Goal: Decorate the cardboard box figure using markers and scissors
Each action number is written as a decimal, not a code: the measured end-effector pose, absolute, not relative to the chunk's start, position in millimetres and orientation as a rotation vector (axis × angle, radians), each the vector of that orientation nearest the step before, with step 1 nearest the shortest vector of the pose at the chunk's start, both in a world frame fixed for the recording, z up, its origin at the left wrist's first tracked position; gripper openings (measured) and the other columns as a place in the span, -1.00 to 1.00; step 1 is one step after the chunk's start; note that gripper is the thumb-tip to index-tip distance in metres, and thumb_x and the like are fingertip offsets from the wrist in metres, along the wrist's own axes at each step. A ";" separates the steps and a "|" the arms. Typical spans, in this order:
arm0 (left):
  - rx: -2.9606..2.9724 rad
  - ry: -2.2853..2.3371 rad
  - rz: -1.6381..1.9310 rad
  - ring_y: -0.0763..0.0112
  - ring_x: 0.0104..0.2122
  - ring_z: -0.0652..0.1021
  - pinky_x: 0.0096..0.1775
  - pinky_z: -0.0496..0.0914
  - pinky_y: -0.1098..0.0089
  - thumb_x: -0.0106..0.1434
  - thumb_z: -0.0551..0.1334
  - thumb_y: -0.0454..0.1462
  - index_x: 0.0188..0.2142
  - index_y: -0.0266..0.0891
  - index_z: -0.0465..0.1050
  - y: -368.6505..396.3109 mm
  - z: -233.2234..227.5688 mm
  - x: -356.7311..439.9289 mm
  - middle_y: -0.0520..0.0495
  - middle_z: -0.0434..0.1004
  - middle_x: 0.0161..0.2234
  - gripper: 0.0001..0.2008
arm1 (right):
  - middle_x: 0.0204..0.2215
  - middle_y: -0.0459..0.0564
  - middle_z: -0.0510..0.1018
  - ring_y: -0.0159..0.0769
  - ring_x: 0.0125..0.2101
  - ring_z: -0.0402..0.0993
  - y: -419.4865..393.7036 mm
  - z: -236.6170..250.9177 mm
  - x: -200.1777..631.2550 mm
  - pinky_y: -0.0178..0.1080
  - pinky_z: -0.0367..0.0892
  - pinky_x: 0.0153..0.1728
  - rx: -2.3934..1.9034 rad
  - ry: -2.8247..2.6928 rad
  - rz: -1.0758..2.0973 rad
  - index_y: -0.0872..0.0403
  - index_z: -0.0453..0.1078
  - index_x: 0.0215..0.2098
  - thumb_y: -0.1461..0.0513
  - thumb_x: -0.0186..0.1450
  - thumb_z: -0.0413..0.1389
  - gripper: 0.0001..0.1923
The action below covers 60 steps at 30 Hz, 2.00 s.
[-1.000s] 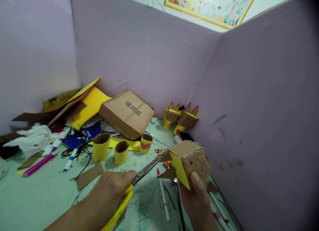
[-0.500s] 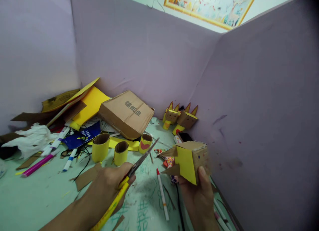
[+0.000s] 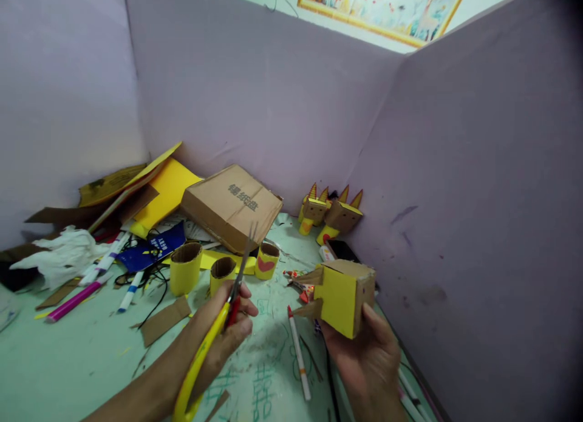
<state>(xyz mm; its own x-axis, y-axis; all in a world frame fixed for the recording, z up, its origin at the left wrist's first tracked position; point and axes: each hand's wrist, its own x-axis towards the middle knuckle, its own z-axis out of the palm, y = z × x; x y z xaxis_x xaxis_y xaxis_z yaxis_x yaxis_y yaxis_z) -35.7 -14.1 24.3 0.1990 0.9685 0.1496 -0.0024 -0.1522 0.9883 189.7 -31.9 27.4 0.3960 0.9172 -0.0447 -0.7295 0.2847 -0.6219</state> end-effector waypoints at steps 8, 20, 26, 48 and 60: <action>1.082 0.813 1.310 0.28 -0.31 0.53 -0.25 0.49 0.29 -0.04 0.47 -0.19 -0.18 -0.13 0.29 -11.7 25.3 22.2 -0.07 0.50 -0.25 -0.51 | -0.16 -0.03 0.69 -0.13 -0.13 0.59 -30.8 26.4 164.6 -0.05 0.44 -0.05 -0.501 -0.229 1.400 -0.07 0.60 -0.18 0.05 0.03 0.35 -0.62; 1.065 0.873 1.318 0.39 -0.50 0.42 -0.46 0.35 0.42 0.09 0.31 -0.17 -0.24 -0.19 0.39 12.3 56.8 18.5 0.07 0.41 -0.45 -0.74 | -0.13 -0.01 0.63 -0.15 -0.20 0.55 -37.0 -2.1 140.7 -0.15 0.48 -0.27 -0.772 -0.604 1.410 -0.10 0.49 0.00 0.03 0.01 0.42 -0.42; 1.118 0.924 1.279 0.36 -0.50 0.42 -0.44 0.34 0.40 0.04 0.26 -0.27 -0.29 -0.20 0.43 20.8 54.2 9.7 0.08 0.37 -0.50 -0.80 | -0.36 0.06 0.59 -0.24 -0.45 0.50 -38.5 -12.9 140.2 -0.29 0.38 -0.56 -1.024 -0.775 1.411 0.15 0.49 -0.16 -0.13 -0.09 0.42 -0.31; 1.620 1.170 1.198 0.24 -0.39 0.44 -0.31 0.30 0.33 0.00 0.17 -0.28 -0.33 -0.17 0.36 16.2 21.0 7.5 0.03 0.44 -0.41 -0.83 | -0.65 -0.12 0.51 -0.48 -0.65 0.37 -46.2 72.4 204.2 -0.43 0.24 -0.62 -1.021 -1.127 1.232 0.12 0.54 -0.49 0.00 0.11 0.34 -0.66; 1.510 1.149 1.246 0.24 -0.40 0.44 -0.32 0.33 0.32 0.23 0.17 -0.11 -0.39 -0.17 0.40 12.5 31.6 13.0 -0.03 0.45 -0.43 -0.80 | -0.44 0.02 0.67 -0.16 -0.35 0.55 -15.9 23.8 164.9 -0.15 0.42 -0.27 -1.107 -0.941 1.172 0.10 0.60 -0.29 -0.03 -0.01 0.39 -0.56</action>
